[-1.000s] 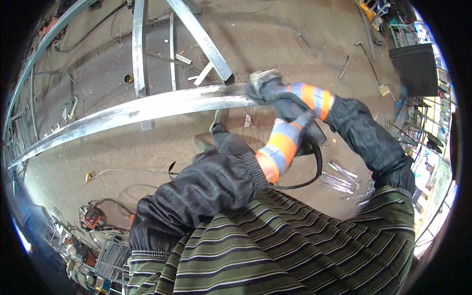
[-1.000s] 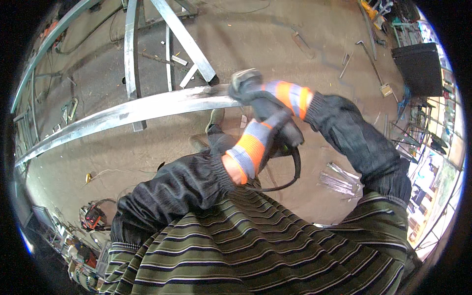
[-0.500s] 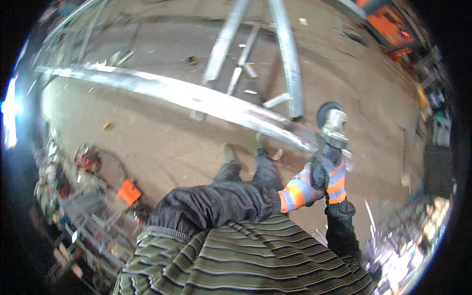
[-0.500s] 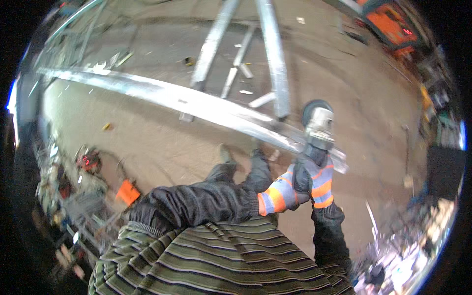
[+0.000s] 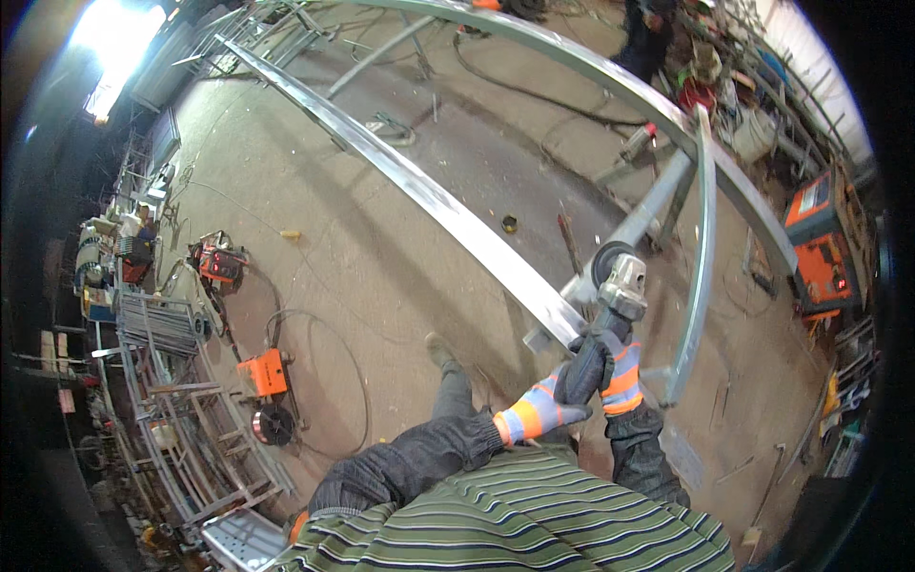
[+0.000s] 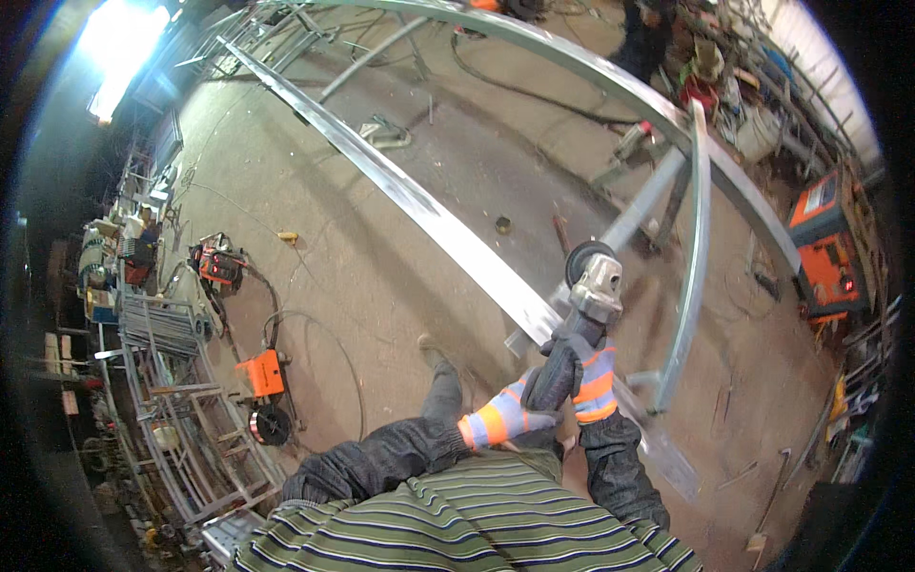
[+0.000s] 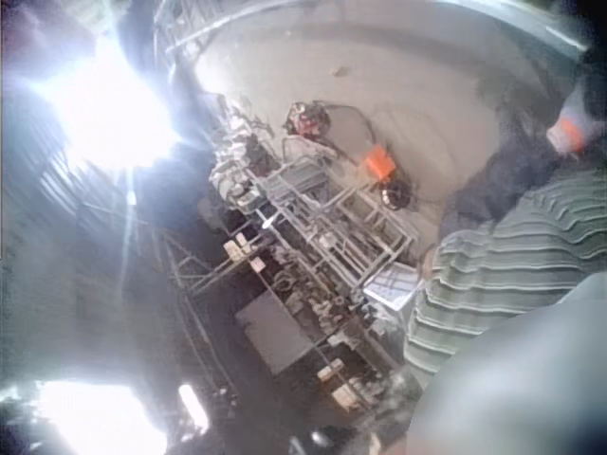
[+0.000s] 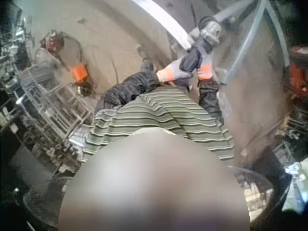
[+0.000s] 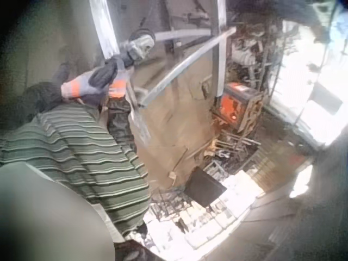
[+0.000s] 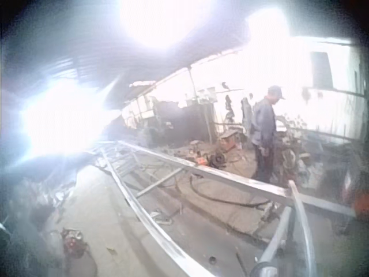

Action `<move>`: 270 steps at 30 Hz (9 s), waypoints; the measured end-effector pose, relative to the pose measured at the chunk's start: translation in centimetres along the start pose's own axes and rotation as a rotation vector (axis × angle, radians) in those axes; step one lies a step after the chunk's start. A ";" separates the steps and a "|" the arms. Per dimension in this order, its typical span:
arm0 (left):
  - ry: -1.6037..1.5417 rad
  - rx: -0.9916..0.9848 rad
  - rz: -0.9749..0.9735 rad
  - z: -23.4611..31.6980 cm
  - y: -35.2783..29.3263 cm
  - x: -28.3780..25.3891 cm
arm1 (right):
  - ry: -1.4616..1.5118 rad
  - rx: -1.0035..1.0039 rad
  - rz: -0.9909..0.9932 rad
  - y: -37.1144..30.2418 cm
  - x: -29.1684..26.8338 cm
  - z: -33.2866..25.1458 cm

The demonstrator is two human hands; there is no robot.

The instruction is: The person walks through a metal fabrication shop, picks up an angle grinder, and grinds the edges of a large metal frame. Sparks are visible as the tool smooths the metal surfaces.

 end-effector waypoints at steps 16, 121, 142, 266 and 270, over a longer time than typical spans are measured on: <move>1.282 0.151 0.501 -3.0 -13.7 -60.0 | -0.649 0.449 -0.007 25.3 17.4 -3.9; 1.084 -0.003 0.637 31.8 4.9 -121.4 | 0.316 0.104 0.446 79.0 53.6 -19.1; 1.072 0.213 1.124 43.9 -3.6 -154.6 | -0.825 0.171 -0.342 98.2 109.3 -5.3; 1.495 0.337 -0.561 63.5 63.1 -294.8 | -0.437 0.603 -0.215 182.9 216.7 -14.3; 1.466 0.155 -1.087 59.5 67.3 -294.2 | -0.828 0.641 -0.160 179.3 213.8 -14.3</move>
Point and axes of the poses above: each hand's wrist, its own y-axis towards the middle knuckle, its own x-axis out of the palm, z = x × y, the point moved 1 cm from there along y, towards the middle knuckle, and after that the axes turned 3 degrees about x, right-handed, at the moved point
